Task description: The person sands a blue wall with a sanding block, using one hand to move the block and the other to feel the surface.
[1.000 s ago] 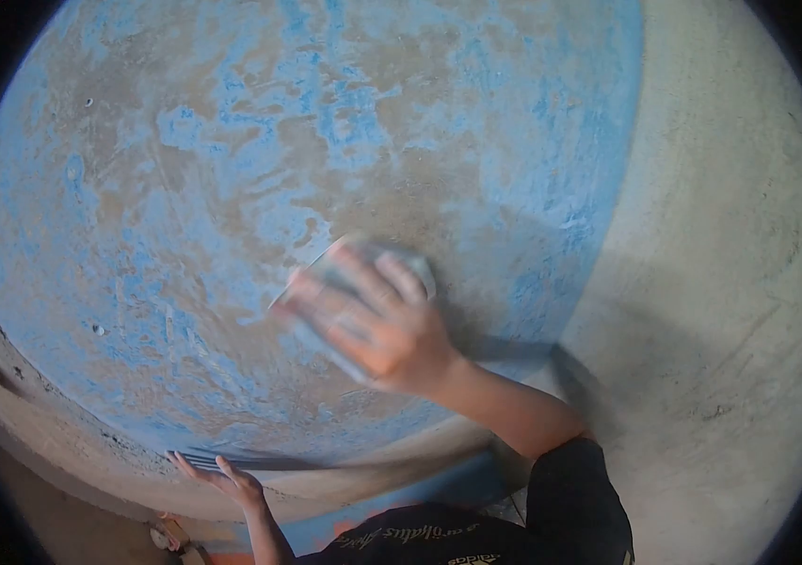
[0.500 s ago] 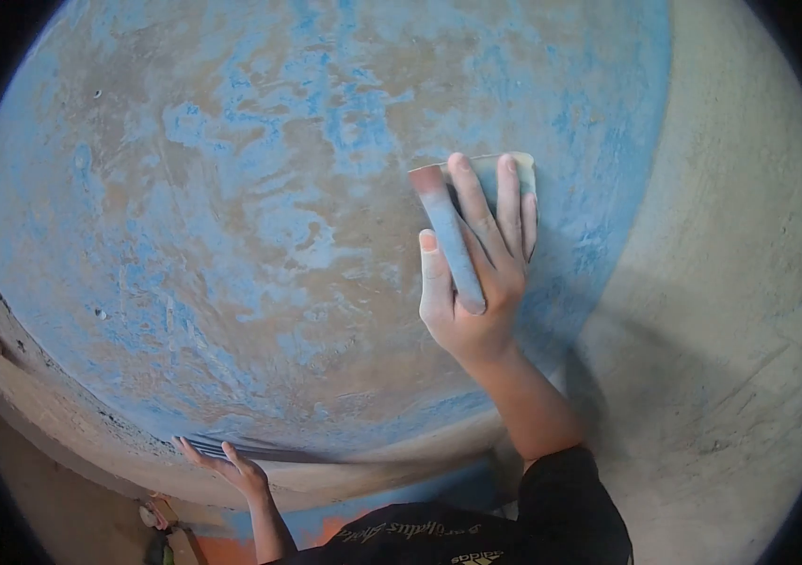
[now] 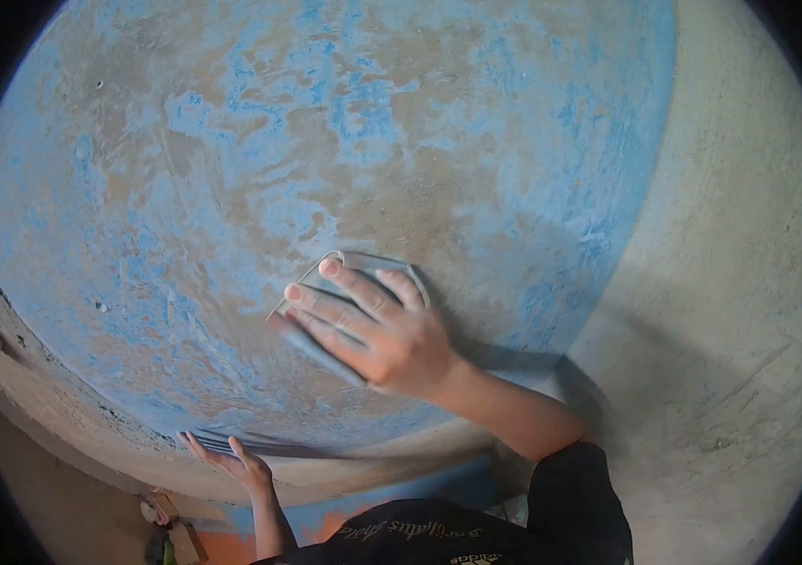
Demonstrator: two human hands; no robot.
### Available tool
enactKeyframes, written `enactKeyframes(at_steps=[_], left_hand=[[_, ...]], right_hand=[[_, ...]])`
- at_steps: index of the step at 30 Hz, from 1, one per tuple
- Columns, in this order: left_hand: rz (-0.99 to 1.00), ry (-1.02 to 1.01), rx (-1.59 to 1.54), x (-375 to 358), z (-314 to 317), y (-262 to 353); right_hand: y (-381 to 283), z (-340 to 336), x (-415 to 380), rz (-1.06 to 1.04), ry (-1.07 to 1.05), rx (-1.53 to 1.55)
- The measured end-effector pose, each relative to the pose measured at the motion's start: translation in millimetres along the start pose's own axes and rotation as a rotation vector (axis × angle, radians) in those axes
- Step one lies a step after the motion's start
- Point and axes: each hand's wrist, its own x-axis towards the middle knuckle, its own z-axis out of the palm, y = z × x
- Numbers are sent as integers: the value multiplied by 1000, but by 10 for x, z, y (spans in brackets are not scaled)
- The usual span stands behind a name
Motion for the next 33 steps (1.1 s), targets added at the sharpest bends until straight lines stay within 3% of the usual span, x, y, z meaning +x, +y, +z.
enactKeyframes(at_steps=[2,4,7,9,11,14,16,18,21,22,24,27,29,32,33], left_hand=[[15,35,-4,58,-29,-54],[7,61,27,58,-69,-161],[-14,87,128,95,-156,-472],[1,114,190,183,-203,-657],[19,155,249,344,-290,-764],[56,221,308,562,-424,-1041],[45,258,294,716,-503,-1212],[65,292,304,930,-545,-1473],[162,292,389,1279,-665,-1813],[205,300,358,1387,-709,-1829],[216,263,352,1484,-815,-1855],[234,219,284,1549,-818,-1904],[238,185,226,1514,-783,-1937],[233,133,134,1414,-722,-1989],[231,119,107,1380,-724,-2016]], right_hand=[[273,-88,75,35,67,-154],[446,-131,192,333,325,-175],[217,13,186,256,315,-123],[-154,48,24,6,13,4],[73,38,42,94,147,-50],[392,-122,163,464,427,-270],[64,-78,275,381,267,-170],[-230,179,135,93,125,-143],[-118,-64,356,147,116,-232],[26,-52,277,385,317,-165],[10,147,209,617,538,-178],[-476,251,273,497,381,-236],[-862,242,252,146,30,-365],[-616,179,142,458,199,-309],[-427,200,139,652,350,-288]])
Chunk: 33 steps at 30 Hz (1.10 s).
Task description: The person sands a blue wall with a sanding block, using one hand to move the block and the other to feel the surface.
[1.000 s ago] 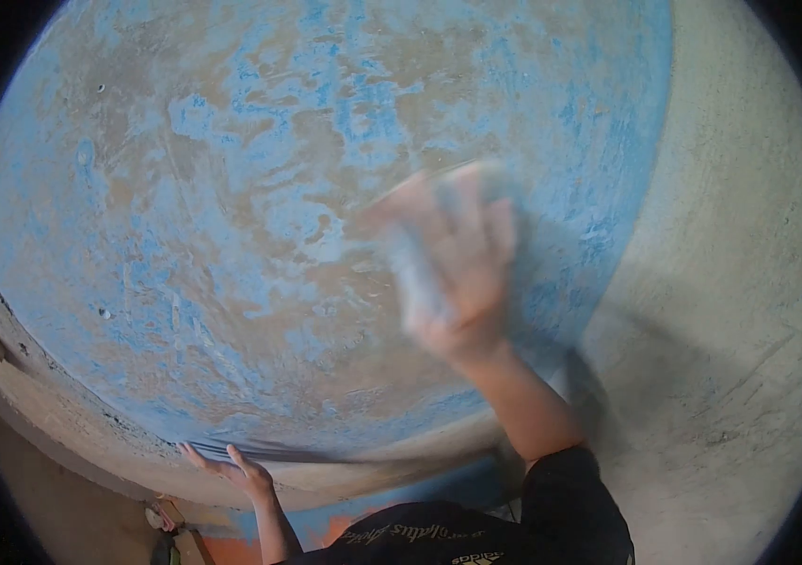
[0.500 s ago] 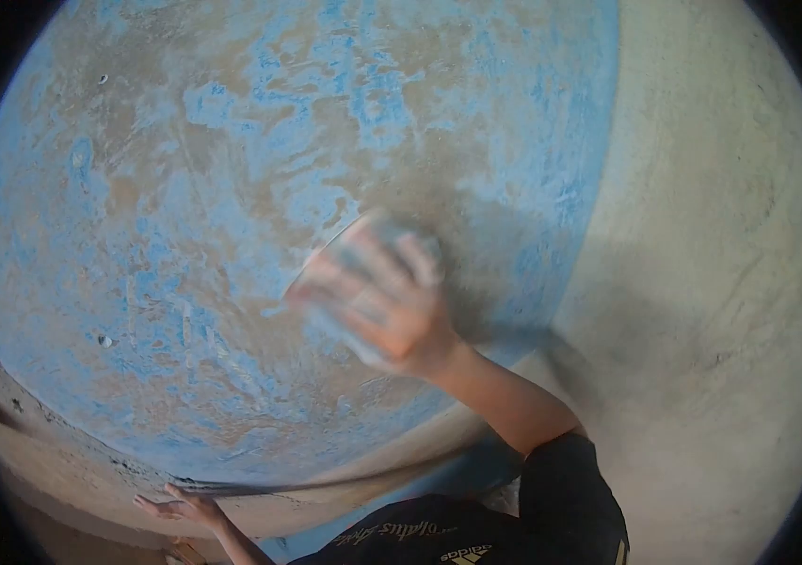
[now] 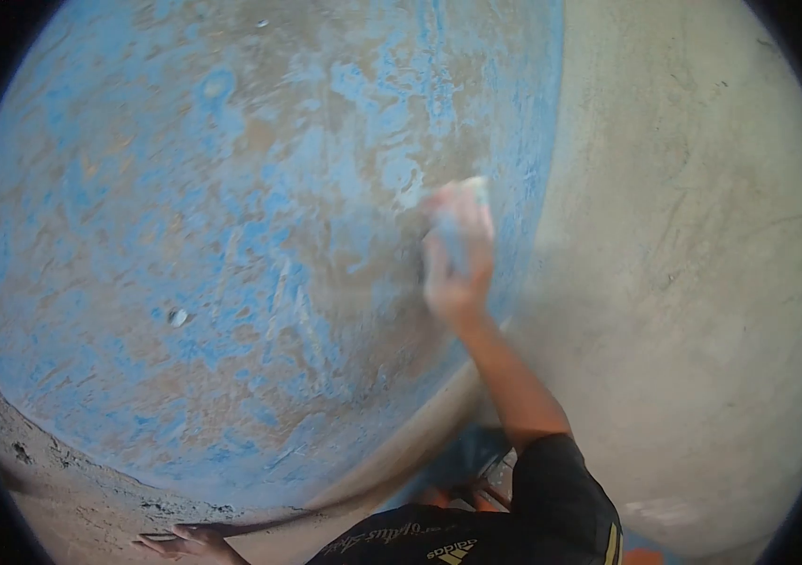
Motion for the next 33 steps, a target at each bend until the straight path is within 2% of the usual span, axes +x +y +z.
enactKeyframes(at_steps=[1,3,5,8,10,12,15,17,19,21,23,25,28,31,33], left_hand=[[-1,-17,-24,-45,-1,-16],[1,-40,-61,-127,-14,-82],[4,-43,-98,-172,0,-121],[5,-51,-140,-199,4,-219],[12,-73,-148,-196,-45,-349],[13,-85,-164,-186,-75,-402],[11,-87,-173,-200,-72,-475],[11,-90,-183,-201,-70,-519],[18,-95,-193,-195,-73,-547],[23,-110,-204,-195,-106,-578],[22,-118,-211,-192,-107,-577],[17,-111,-214,-191,-95,-572],[21,-104,-212,-198,-65,-549],[33,-117,-217,-195,-65,-538],[30,-109,-210,-208,-66,-508]], right_hand=[[58,44,43,218,114,27],[-369,-19,-21,264,-11,-41],[-642,-23,-190,-220,-130,-24],[-828,-106,-441,-701,-518,-110],[-529,43,-397,-304,-393,-148],[-733,-22,-661,-255,-361,-75],[-1372,108,-676,-228,-262,49],[-1414,131,-689,-366,-282,15],[-1224,48,-773,-648,-404,-147],[-1109,153,-736,151,-109,17],[-1148,204,-743,342,30,92],[-1284,222,-815,-65,3,85],[-1194,-7,-852,-725,-401,-153],[-1026,259,-645,264,136,99],[-1065,253,-584,3,86,115]])
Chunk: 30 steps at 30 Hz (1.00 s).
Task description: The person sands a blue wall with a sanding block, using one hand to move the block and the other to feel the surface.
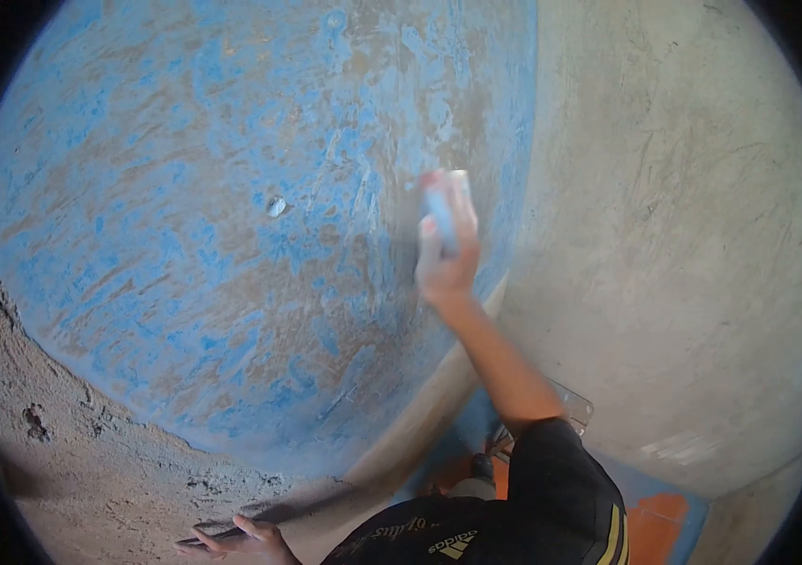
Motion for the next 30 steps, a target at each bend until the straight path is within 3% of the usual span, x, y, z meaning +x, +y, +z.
enactKeyframes(at_steps=[1,3,6,8,11,14,19,22,24,26,28,30], left_hand=[[-3,5,1,-8,12,21],[-7,12,7,-30,33,57],[9,13,22,-42,19,95],[2,21,37,-57,-3,140],[-6,41,71,-68,5,277],[5,50,81,-59,40,407],[-9,77,106,-102,126,811],[3,93,109,-110,193,1101],[16,95,98,-47,283,1301],[23,105,99,0,325,1456],[35,118,105,88,394,1617],[64,126,126,187,435,1755]], right_hand=[[-53,-3,47,-132,-33,15],[-131,-22,-51,-150,-245,24],[129,12,-57,5,-85,113],[142,-60,185,176,10,-133],[-353,-78,100,-259,-333,-107],[17,-162,251,-390,-298,-164],[59,-117,405,-543,-261,-22],[396,-191,473,-417,-325,85],[757,-200,557,-98,-77,51],[958,-128,638,10,92,39],[824,-193,711,-68,-86,128],[650,-314,754,-312,-377,185]])
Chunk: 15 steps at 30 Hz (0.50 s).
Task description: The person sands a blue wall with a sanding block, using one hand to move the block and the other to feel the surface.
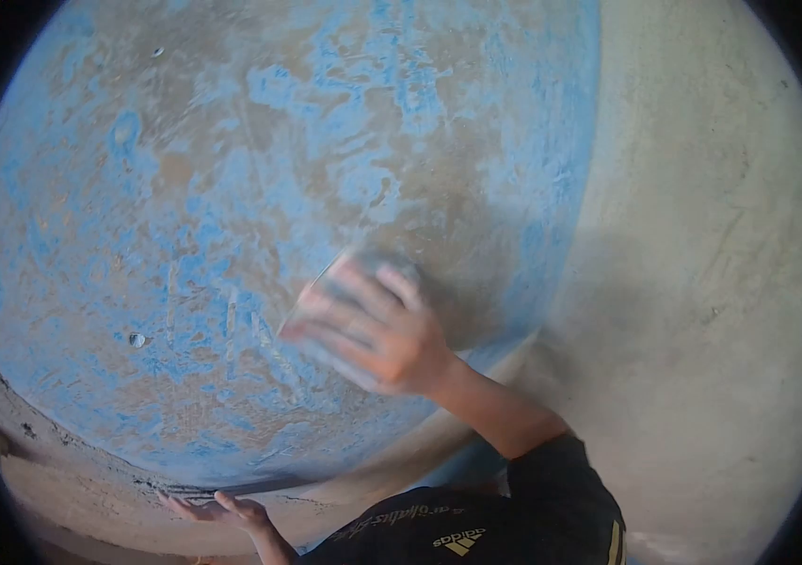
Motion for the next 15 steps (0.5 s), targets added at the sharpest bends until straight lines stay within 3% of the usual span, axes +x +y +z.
enactKeyframes(at_steps=[1,5,6,10,12,15], left_hand=[[22,-12,24,12,4,51],[5,-16,33,16,24,271],[7,-18,33,-12,39,299],[105,28,24,130,114,480],[166,54,46,287,106,597],[263,91,84,470,95,666]], right_hand=[[77,-38,-6,-103,-50,-51],[648,-158,21,415,358,27],[688,-92,59,415,450,-39],[415,-155,-92,-96,-31,-1],[604,-207,-20,-211,-86,80],[1116,-366,274,-20,211,18]])
